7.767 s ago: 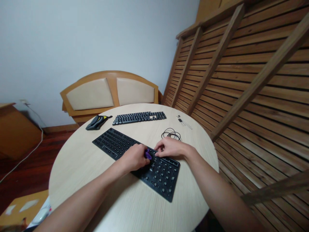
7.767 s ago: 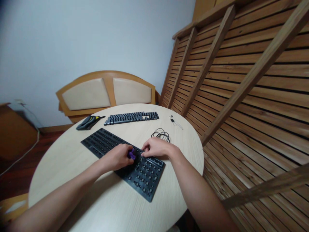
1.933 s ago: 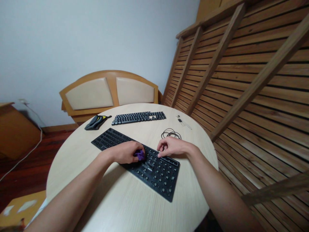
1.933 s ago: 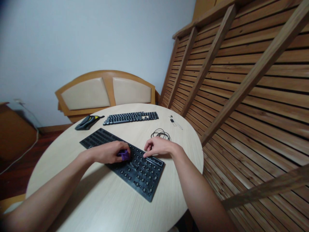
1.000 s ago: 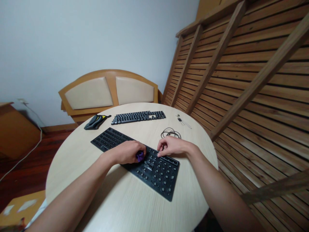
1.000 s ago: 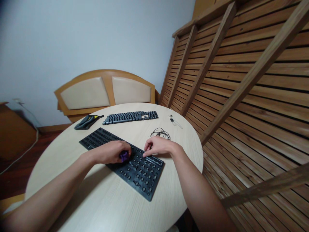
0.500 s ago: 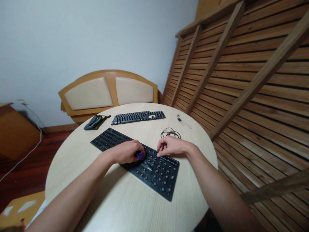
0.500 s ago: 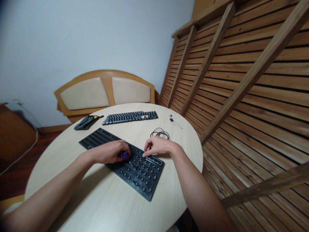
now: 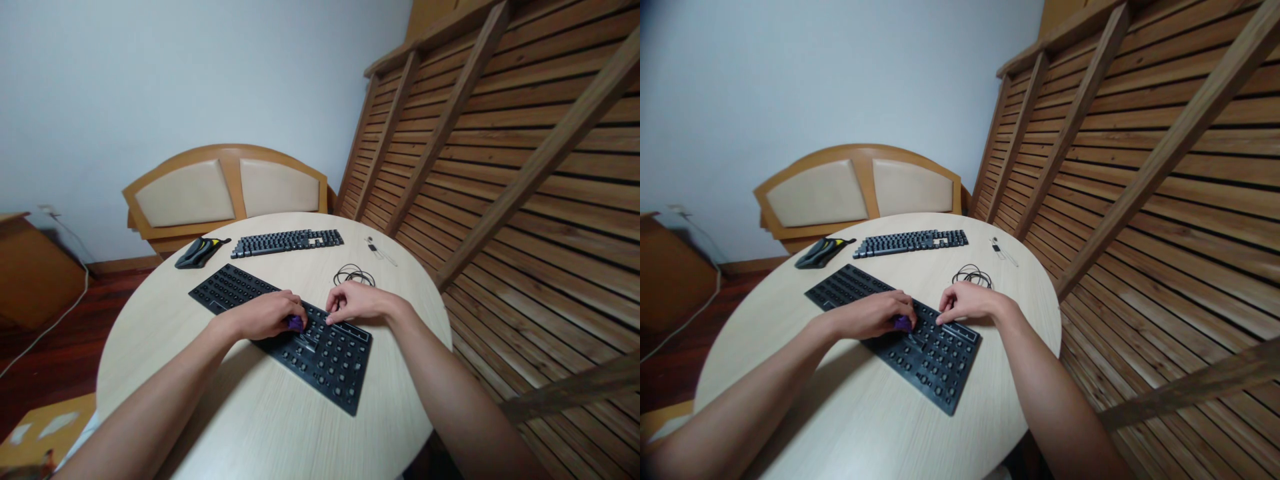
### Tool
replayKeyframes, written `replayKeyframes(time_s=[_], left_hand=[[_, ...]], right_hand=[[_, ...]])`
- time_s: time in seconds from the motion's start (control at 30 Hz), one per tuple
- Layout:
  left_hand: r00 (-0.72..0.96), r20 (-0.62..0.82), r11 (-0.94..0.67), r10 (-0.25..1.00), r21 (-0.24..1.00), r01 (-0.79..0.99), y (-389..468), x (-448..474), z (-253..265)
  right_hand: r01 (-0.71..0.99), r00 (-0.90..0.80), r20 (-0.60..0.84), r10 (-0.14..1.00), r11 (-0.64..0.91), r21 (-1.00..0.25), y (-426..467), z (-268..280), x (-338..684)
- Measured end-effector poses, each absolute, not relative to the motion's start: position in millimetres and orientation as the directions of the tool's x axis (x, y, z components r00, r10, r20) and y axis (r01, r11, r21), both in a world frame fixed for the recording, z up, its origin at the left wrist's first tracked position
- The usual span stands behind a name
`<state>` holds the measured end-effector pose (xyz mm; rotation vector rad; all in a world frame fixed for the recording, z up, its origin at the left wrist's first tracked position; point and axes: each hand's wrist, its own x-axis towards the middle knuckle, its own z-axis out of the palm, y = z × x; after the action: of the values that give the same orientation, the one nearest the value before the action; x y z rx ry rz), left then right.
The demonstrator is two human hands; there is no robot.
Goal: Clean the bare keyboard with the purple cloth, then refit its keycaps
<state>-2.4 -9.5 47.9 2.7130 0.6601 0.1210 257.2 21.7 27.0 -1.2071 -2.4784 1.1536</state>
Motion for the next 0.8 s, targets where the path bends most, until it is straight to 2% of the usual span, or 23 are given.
replayKeyframes(time_s=[0.3,0.57,0.8], left_hand=[[0.89,0.036,-0.838,0.455,0.355,0.414,-12.7,5.2,48.9],[0.855,-0.032,-0.812,0.517,0.297,0.502,-14.6,-0.3,52.9],[0.87,-0.006,-0.826,0.494,0.309,0.471,-17.1,9.3,50.3]], right_hand=[[0.613,-0.659,-0.187,0.729,0.377,-0.695,22.9,25.0,257.5],[0.61,-0.665,-0.189,0.723,0.379,-0.696,23.2,23.8,258.6],[0.611,-0.661,-0.193,0.726,0.371,-0.699,21.9,27.4,257.5]])
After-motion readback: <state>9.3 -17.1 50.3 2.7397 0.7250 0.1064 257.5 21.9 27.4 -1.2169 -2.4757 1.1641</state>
